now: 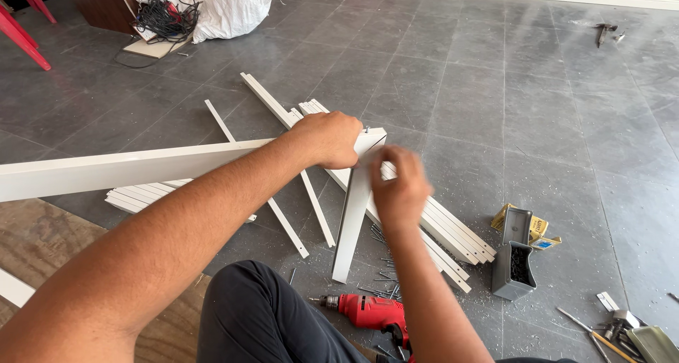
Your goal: The person assembles a white frame by joining two pieces at a right angle and securing them with screws. They use a red corded drill to drive screws into pre-drilled holes, occasionally adjusting the pieces and checking alignment.
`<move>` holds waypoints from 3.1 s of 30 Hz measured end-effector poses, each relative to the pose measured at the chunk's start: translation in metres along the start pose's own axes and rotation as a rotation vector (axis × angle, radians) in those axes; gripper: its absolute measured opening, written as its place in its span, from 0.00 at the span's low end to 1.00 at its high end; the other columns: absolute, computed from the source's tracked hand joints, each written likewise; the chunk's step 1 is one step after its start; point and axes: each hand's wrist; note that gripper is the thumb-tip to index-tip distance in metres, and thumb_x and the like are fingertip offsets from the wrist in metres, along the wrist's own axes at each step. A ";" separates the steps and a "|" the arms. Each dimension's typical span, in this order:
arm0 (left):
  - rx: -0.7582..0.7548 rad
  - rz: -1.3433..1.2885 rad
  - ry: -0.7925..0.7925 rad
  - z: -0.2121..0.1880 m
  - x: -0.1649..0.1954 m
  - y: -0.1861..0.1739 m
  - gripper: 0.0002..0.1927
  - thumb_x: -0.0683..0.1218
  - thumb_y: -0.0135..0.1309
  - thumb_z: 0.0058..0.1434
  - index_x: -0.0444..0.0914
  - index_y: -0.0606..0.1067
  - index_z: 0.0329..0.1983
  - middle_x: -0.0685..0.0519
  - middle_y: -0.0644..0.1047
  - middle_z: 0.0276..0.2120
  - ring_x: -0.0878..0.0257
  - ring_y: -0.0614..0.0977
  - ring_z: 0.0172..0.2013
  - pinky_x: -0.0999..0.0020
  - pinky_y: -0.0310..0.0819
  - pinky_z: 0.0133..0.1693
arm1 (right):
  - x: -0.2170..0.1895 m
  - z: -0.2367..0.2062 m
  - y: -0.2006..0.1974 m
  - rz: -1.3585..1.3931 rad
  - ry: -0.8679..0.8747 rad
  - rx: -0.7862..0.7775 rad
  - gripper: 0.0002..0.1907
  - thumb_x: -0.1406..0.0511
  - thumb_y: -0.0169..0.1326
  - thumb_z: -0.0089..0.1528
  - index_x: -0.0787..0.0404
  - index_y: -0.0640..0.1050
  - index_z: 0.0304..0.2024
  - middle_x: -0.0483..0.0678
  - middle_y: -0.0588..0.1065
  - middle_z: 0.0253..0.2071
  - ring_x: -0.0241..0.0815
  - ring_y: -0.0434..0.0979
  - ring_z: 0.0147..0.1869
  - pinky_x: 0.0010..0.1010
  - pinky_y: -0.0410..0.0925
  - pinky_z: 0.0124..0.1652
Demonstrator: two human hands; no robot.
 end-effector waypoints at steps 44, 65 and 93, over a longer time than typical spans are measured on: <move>0.065 -0.040 -0.035 0.004 -0.005 0.006 0.06 0.43 0.56 0.55 0.35 0.79 0.33 0.45 0.81 0.26 0.55 0.85 0.30 0.57 0.79 0.30 | -0.031 -0.008 0.023 0.383 0.642 -0.118 0.07 0.65 0.62 0.64 0.60 0.82 0.43 0.45 0.81 0.40 0.36 0.83 0.44 0.27 0.77 0.45; 0.070 -0.003 -0.028 0.012 -0.005 0.011 0.08 0.45 0.59 0.58 0.34 0.79 0.32 0.45 0.80 0.23 0.57 0.84 0.27 0.59 0.79 0.26 | -0.034 -0.003 0.022 0.278 0.594 -0.138 0.05 0.68 0.62 0.62 0.63 0.81 0.39 0.46 0.79 0.37 0.35 0.83 0.40 0.27 0.77 0.42; 0.049 -0.036 -0.017 0.015 -0.004 0.013 0.07 0.42 0.57 0.57 0.33 0.79 0.35 0.44 0.81 0.25 0.57 0.85 0.28 0.58 0.79 0.26 | -0.019 -0.005 0.021 0.063 0.363 -0.238 0.05 0.66 0.63 0.63 0.60 0.80 0.37 0.42 0.77 0.33 0.36 0.75 0.32 0.30 0.70 0.32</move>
Point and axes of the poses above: each hand's wrist, its own z-axis towards the middle knuckle, its own y-axis out of the palm, x = y × z
